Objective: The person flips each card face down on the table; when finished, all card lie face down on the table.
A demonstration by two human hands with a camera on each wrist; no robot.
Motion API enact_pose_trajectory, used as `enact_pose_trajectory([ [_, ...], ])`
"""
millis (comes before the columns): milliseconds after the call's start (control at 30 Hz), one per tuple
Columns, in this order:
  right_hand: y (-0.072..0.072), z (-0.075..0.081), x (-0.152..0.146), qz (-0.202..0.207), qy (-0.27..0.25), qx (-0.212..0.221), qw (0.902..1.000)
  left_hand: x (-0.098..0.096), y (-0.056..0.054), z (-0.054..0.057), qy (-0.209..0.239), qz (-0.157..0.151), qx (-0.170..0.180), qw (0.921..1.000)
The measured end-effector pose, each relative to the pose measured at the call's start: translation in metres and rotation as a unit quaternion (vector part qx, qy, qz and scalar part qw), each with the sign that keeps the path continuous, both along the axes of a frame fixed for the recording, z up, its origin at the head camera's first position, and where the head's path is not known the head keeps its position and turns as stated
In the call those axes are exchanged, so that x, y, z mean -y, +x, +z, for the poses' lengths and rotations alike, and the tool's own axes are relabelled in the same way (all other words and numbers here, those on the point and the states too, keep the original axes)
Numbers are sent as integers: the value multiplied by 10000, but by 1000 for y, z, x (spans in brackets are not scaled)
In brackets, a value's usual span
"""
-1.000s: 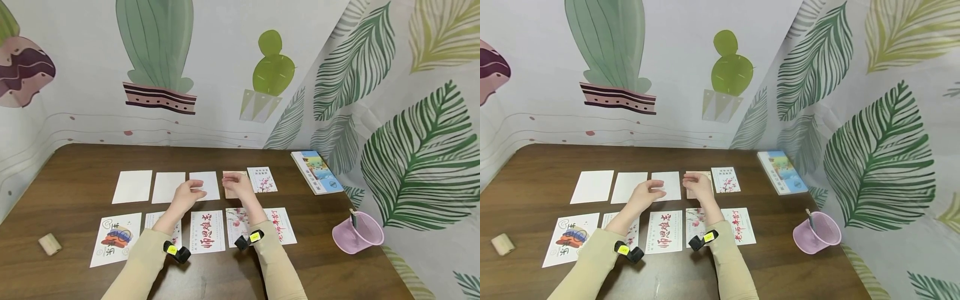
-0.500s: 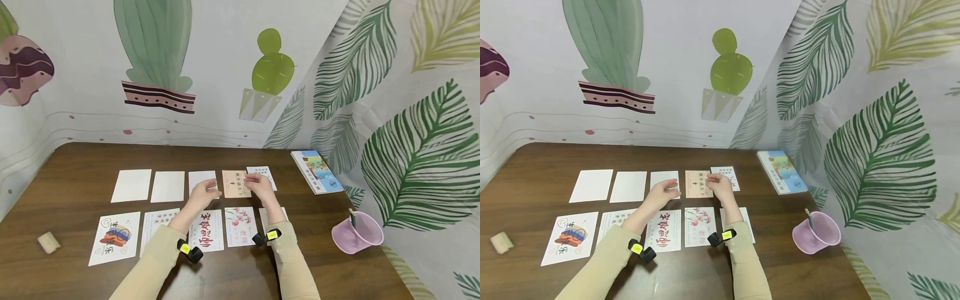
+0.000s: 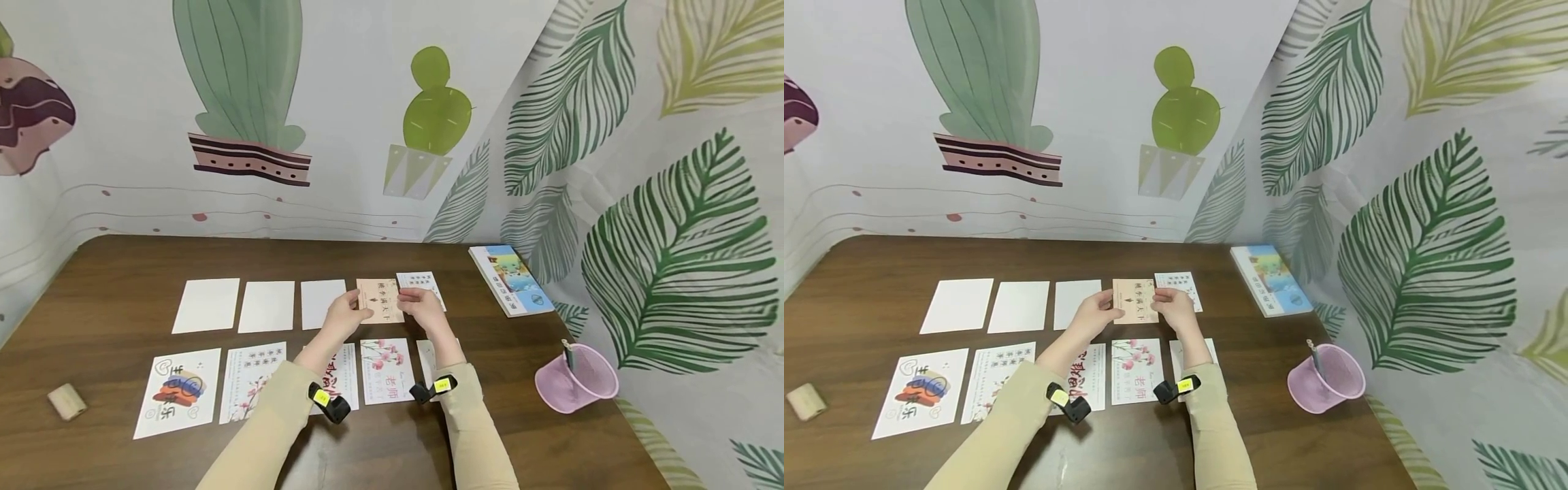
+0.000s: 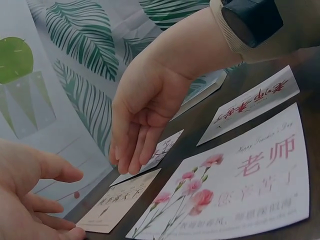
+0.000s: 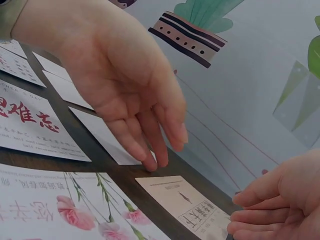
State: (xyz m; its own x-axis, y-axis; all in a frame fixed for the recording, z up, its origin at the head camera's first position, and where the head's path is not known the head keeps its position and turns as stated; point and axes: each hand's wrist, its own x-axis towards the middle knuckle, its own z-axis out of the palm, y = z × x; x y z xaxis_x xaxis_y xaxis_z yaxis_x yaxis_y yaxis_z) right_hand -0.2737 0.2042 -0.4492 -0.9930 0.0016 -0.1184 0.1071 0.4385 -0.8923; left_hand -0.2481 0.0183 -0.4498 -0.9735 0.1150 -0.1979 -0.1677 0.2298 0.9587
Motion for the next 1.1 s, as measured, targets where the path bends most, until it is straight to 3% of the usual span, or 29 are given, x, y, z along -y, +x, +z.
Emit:
enact_pose_trajectory([
  [367,-3,-9,0,-16,3,-148,9999,-6,0,6,185,-72,293,9994],
  [833,-4,-12,-1,-33,5,-163,9999,-3,-16,1,721,316,492,9957],
  [1100,-2,-10,1,-31,79,-200,9998,-8,-24,0,1171,304,469,9915],
])
